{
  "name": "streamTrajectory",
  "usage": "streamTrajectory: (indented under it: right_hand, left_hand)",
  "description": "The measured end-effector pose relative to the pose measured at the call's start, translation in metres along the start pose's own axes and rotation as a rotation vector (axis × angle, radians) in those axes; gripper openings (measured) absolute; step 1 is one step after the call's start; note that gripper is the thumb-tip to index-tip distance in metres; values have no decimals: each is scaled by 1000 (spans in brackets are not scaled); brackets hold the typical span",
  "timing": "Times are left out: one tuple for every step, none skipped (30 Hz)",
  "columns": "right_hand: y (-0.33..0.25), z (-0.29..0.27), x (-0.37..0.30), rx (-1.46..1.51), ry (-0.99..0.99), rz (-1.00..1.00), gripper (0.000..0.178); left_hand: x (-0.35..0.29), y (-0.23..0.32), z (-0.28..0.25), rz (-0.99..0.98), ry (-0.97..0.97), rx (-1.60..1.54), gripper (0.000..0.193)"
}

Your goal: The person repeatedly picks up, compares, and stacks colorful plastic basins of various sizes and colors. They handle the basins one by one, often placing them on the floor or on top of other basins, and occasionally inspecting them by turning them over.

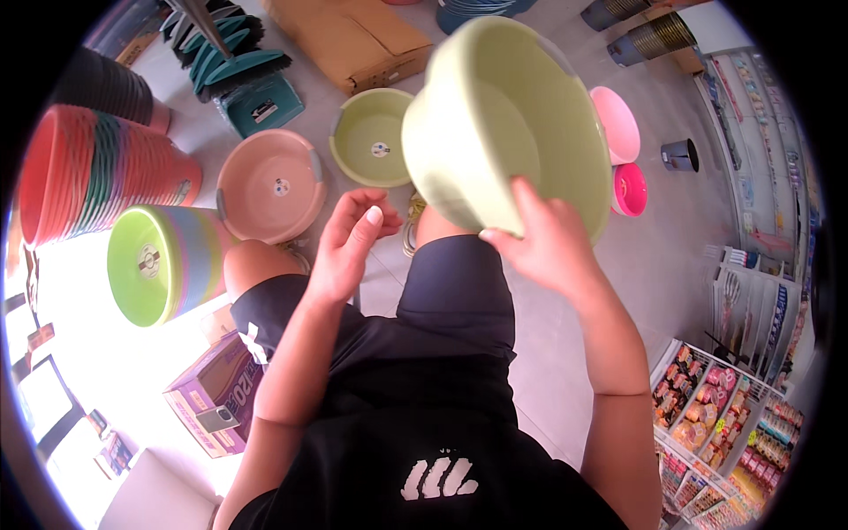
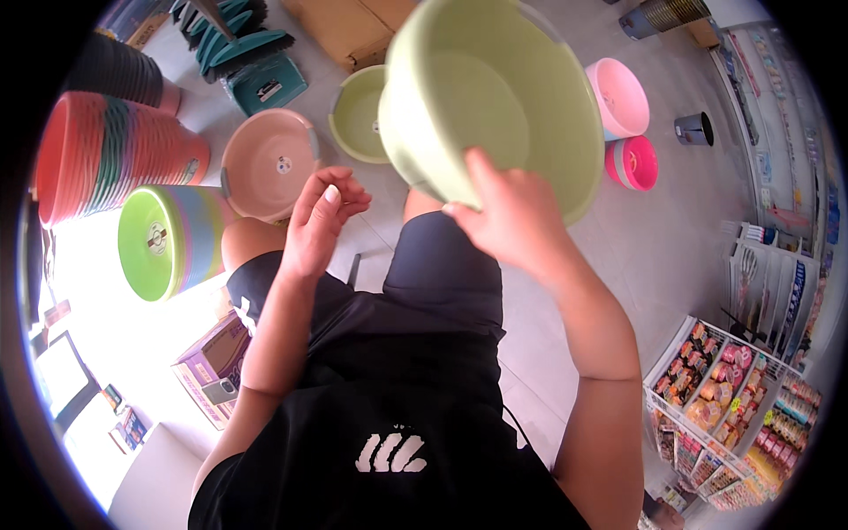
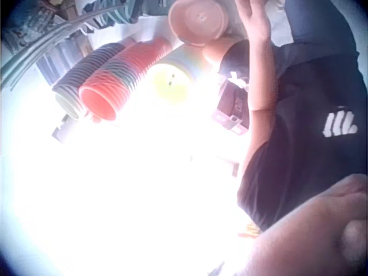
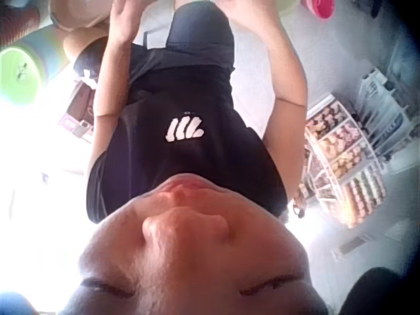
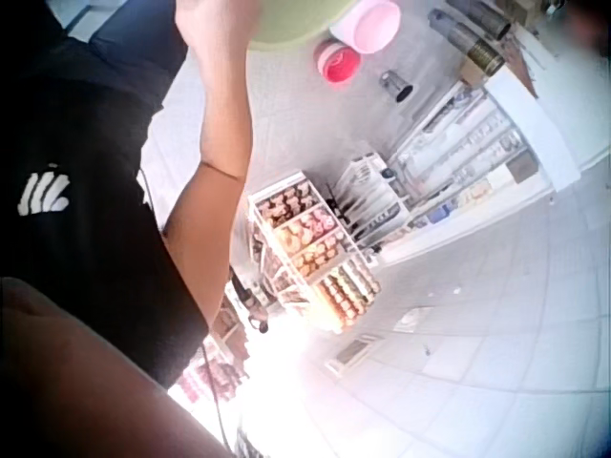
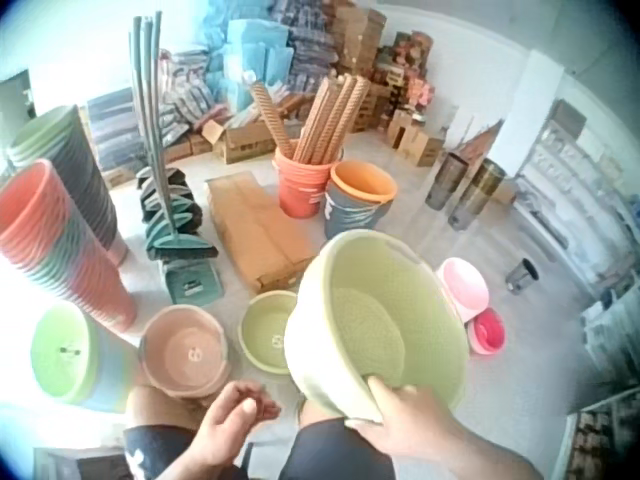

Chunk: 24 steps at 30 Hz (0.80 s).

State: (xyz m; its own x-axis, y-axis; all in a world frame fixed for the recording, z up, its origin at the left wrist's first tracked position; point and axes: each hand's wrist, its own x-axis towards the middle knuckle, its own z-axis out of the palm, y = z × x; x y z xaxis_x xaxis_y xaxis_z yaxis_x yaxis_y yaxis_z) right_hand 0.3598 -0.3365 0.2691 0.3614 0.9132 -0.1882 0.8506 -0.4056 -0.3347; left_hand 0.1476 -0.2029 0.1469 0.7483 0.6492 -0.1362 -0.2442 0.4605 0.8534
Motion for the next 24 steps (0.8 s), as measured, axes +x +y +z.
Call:
streamTrajectory:
  right_hand:
    - [-15,5,-2,-78,-40,-122,50]
    - [-29,11,-2,-85,-57,-231,48]
    - [-42,17,-3,-93,-75,-336,46]
    - [-55,22,-2,-99,-65,-406,44]
    - [-68,27,-1,-105,-55,-477,42]
    - [-78,38,3,-110,-59,-526,40]
    - [-86,49,8,-95,-50,-550,40]
    - [-95,60,12,-79,-42,-573,40]
    - [-106,71,14,-69,-36,-605,40]
    - [-114,81,16,-71,-21,-632,41]
    - [-122,92,16,-67,-19,-625,41]
    - [-130,103,15,-59,-21,-619,42]
    - [-134,114,13,-47,-25,-609,42]
    - [-135,123,11,-31,-33,-605,41]
    - [-135,133,8,-7,-65,-581,41]
    - [-134,141,4,15,-97,-553,41]
    - [-133,147,2,38,-127,-522,42]
    - [-133,152,2,28,-140,-530,42]
    - [-132,154,3,17,-153,-538,43]
    - [-132,157,3,6,-164,-545,44]
    - [-131,160,2,-16,-163,-541,45]
    - [-130,164,0,-38,-161,-537,47]
    - [-130,166,-1,-59,-160,-533,48]
    - [-128,168,-3,-67,-157,-520,49]
  left_hand:
    - [-6,3,5,10,-5,-22,43]
    - [-13,9,15,35,5,-124,43]
    - [-19,15,21,58,10,-227,44]
    - [-24,13,18,70,169,-214,43]
    - [-32,17,18,79,355,-244,41]
    - [-40,19,13,162,375,-237,39]
    - [-47,19,6,237,395,-228,38]
    - [-51,15,-4,300,425,-224,36]
    - [-57,13,-18,311,459,-260,36]
    - [-61,17,-27,301,471,-296,35]
    - [-65,19,-34,289,481,-333,34]
    - [-70,16,-41,283,508,-358,34]
    - [-75,9,-49,272,534,-382,34]
    - [-79,0,-58,259,558,-407,34]
    - [-83,-7,-65,247,528,-380,34]
    - [-87,-15,-71,208,508,-386,35]
    - [-90,-22,-76,167,485,-392,36]
    - [-93,-31,-82,156,457,-398,42]
    - [-97,-40,-90,147,428,-406,49]
    - [-101,-50,-96,137,398,-414,55]
    - [-101,-56,-99,123,379,-434,57]
    - [-102,-62,-101,109,360,-454,58]
    - [-102,-67,-104,94,340,-473,59]
    - [-100,-69,-104,98,291,-474,61]
